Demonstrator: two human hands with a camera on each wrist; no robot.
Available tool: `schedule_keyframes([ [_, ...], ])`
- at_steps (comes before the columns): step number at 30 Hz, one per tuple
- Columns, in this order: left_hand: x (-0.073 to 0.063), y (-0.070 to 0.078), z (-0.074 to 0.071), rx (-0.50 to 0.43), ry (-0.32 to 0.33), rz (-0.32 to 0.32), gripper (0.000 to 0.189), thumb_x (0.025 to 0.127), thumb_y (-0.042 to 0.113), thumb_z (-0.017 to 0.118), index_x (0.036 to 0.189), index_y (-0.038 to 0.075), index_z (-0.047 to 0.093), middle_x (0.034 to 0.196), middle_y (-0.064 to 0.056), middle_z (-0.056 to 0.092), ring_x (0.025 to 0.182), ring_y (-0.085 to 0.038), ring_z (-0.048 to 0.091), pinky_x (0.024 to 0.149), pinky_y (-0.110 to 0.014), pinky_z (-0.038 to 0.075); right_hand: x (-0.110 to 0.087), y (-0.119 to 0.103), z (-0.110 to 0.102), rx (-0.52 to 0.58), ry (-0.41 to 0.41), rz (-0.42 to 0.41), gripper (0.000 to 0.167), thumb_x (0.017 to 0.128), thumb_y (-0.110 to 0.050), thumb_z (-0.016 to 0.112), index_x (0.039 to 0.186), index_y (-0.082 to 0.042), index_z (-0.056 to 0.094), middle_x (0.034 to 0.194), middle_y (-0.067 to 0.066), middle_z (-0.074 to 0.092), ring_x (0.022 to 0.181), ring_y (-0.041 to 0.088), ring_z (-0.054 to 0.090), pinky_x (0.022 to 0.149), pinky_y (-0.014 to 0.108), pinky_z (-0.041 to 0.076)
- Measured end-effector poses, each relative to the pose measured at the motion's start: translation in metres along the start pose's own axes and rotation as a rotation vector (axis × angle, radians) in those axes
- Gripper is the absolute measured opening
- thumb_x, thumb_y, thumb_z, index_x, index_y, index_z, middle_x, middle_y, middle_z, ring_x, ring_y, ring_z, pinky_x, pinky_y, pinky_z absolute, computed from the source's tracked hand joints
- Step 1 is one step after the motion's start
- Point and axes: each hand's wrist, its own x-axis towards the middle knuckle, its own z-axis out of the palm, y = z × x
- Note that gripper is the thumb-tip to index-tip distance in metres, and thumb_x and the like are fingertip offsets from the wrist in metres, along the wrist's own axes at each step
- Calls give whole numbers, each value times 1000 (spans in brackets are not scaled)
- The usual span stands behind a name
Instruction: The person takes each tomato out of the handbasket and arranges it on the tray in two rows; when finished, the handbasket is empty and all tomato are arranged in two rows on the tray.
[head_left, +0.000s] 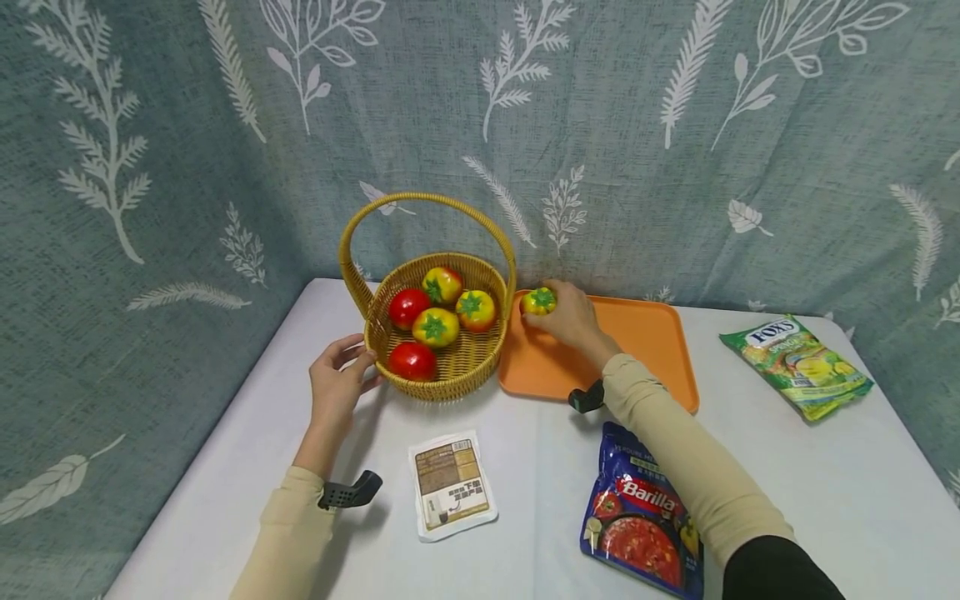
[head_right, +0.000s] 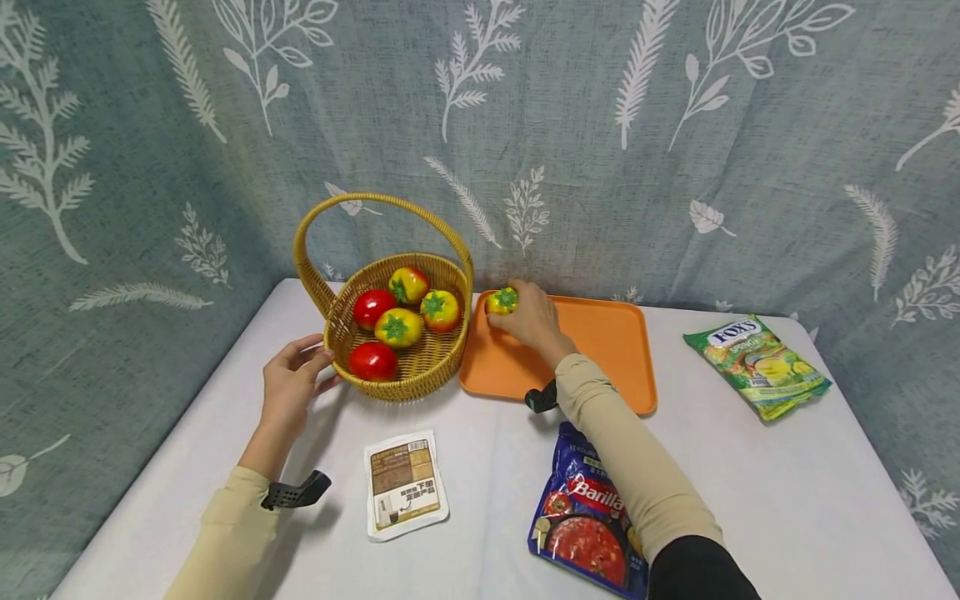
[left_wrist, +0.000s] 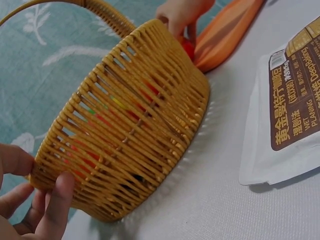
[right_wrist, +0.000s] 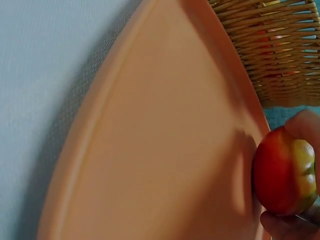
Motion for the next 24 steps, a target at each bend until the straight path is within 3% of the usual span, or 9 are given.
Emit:
schedule_keyframes([
  [13, 4, -2, 2, -7, 7, -5, 40, 98, 9, 60, 138, 7, 54, 123, -11, 54, 96, -19, 64, 74, -30, 61, -4, 4, -1, 20, -6, -51, 83, 78, -37, 82, 145, -3, 47, 121, 18, 56, 104, 32, 56, 89, 49, 51],
  [24, 3, -3, 1, -1, 12, -8, 40, 99, 11, 60, 138, 7, 54, 124, -11, 54, 103, -25, 63, 74, -29, 61, -9, 4, -3, 31, -13, -87, 84, 77, -38, 83, 145, -4, 47, 130, 17, 54, 110, 32, 55, 92, 50, 51],
])
